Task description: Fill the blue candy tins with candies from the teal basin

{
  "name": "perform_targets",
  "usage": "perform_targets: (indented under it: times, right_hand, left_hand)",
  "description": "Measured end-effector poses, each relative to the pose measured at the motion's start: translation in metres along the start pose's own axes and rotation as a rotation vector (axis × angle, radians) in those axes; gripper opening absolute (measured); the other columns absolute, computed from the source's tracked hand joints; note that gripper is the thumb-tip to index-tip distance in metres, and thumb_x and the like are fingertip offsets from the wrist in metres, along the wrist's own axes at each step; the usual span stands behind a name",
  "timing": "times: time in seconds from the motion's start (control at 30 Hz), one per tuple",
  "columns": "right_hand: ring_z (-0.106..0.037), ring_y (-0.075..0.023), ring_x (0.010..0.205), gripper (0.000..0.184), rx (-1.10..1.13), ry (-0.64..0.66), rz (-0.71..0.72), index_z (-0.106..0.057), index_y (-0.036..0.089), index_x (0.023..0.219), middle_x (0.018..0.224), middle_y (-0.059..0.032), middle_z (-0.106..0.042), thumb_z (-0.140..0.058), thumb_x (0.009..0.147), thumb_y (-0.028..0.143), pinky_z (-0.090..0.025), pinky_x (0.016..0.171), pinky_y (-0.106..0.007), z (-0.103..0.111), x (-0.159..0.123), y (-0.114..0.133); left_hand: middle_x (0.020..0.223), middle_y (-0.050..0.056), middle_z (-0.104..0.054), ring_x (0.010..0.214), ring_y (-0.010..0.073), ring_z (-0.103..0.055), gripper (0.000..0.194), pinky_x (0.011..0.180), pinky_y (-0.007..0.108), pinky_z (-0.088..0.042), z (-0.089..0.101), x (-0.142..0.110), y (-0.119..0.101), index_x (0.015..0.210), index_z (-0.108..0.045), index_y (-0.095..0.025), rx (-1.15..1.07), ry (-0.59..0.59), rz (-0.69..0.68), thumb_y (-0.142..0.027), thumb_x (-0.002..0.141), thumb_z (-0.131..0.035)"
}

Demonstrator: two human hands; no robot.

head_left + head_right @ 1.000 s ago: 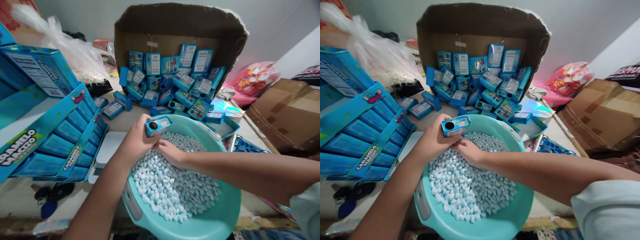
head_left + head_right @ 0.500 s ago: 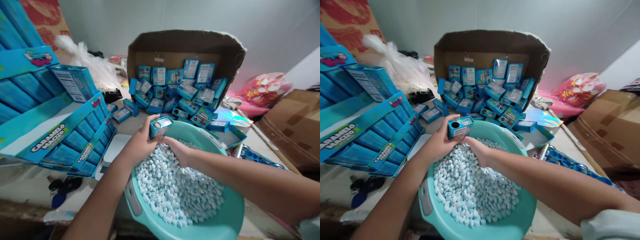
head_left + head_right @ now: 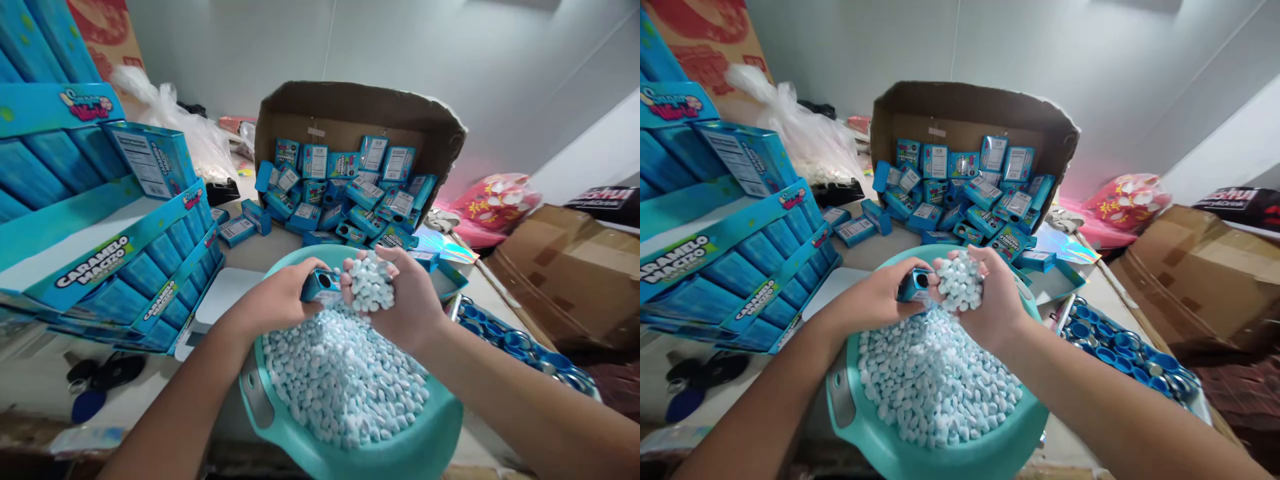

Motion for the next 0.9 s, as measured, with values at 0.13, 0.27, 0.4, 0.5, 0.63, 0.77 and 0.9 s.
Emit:
perform_targets:
  times: [0.13, 0.27, 0.4, 0.5, 0.63, 0.77, 0.9]
  right_hand:
    - [-0.067, -0.0171, 0.069, 0.011, 0.210, -0.091, 0.036, -0.059, 0.021, 0.077, 0.080, -0.0033, -0.069, -0.062, 0.078, 0.032, -0.062, 0.069, -0.032, -0.011, 0.008, 0.010]
    - [-0.067, -0.0171, 0.067, 0.012, 0.225, -0.145, 0.049, -0.057, 0.022, 0.072, 0.075, -0.0023, -0.067, -0.059, 0.078, 0.032, -0.061, 0.068, -0.033, -0.014, 0.014, 0.004]
    - [-0.065, -0.0149, 0.066, 0.015, 0.122, -0.074, 0.118, -0.054, 0.022, 0.069, 0.073, 0.0002, -0.063, -0.062, 0.076, 0.034, -0.058, 0.065, -0.029, -0.017, 0.018, 0.004]
    - [-0.065, -0.0141, 0.066, 0.018, 0.082, -0.050, 0.134, -0.054, 0.022, 0.069, 0.072, 0.0013, -0.062, -0.066, 0.073, 0.035, -0.057, 0.064, -0.027, -0.016, 0.020, 0.003]
    - [-0.064, -0.0147, 0.065, 0.018, 0.061, -0.102, 0.142, -0.056, 0.022, 0.068, 0.070, 0.0009, -0.063, -0.062, 0.076, 0.037, -0.058, 0.066, -0.029, -0.011, 0.023, 0.000]
    - [-0.062, -0.0152, 0.064, 0.018, 0.061, -0.119, 0.145, -0.057, 0.022, 0.067, 0.068, -0.0002, -0.062, -0.057, 0.079, 0.036, -0.058, 0.069, -0.030, -0.012, 0.023, -0.002]
    - [-0.061, -0.0147, 0.064, 0.019, 0.060, -0.103, 0.160, -0.057, 0.022, 0.066, 0.067, -0.0004, -0.062, -0.056, 0.080, 0.035, -0.057, 0.068, -0.029, -0.014, 0.023, -0.001]
  left_hand:
    - [0.112, 0.001, -0.070, 0.097, 0.0253, -0.067, 0.047, 0.082, 0.034, -0.051, -0.006, -0.004, -0.012, 0.123, -0.059, -0.027, -0.058, 0.089, -0.063, -0.019, 0.077, -0.065]
    - [0.113, 0.003, -0.070, 0.103, 0.0268, -0.066, 0.045, 0.091, 0.037, -0.050, -0.005, -0.004, -0.019, 0.119, -0.059, -0.024, -0.116, 0.089, -0.117, -0.015, 0.076, -0.065]
    - [0.121, 0.003, -0.069, 0.115, 0.0287, -0.063, 0.051, 0.098, 0.038, -0.049, -0.005, -0.004, -0.021, 0.126, -0.059, -0.025, -0.163, 0.076, -0.148, -0.018, 0.076, -0.071]
    - [0.127, 0.004, -0.067, 0.121, 0.0303, -0.061, 0.052, 0.102, 0.040, -0.048, -0.007, -0.004, -0.019, 0.128, -0.059, -0.025, -0.180, 0.069, -0.149, -0.023, 0.078, -0.073]
    - [0.130, 0.007, -0.066, 0.122, 0.0315, -0.060, 0.054, 0.105, 0.044, -0.047, -0.012, -0.003, -0.010, 0.135, -0.055, -0.025, -0.121, 0.077, -0.101, -0.027, 0.083, -0.069]
    - [0.142, 0.006, -0.060, 0.132, 0.0313, -0.055, 0.058, 0.109, 0.043, -0.044, -0.016, -0.002, -0.010, 0.141, -0.051, -0.027, -0.110, 0.087, -0.114, -0.026, 0.084, -0.068]
    - [0.141, 0.004, -0.062, 0.130, 0.0296, -0.057, 0.056, 0.108, 0.039, -0.044, -0.017, -0.001, -0.012, 0.138, -0.055, -0.028, -0.107, 0.102, -0.119, -0.030, 0.085, -0.070]
Point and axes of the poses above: each hand's wrist, its own x-axis towards the middle knuckle, its own z-axis out of the back of the hand, y = z × x, the point moved 10 cm from there along x, towards the middle knuckle
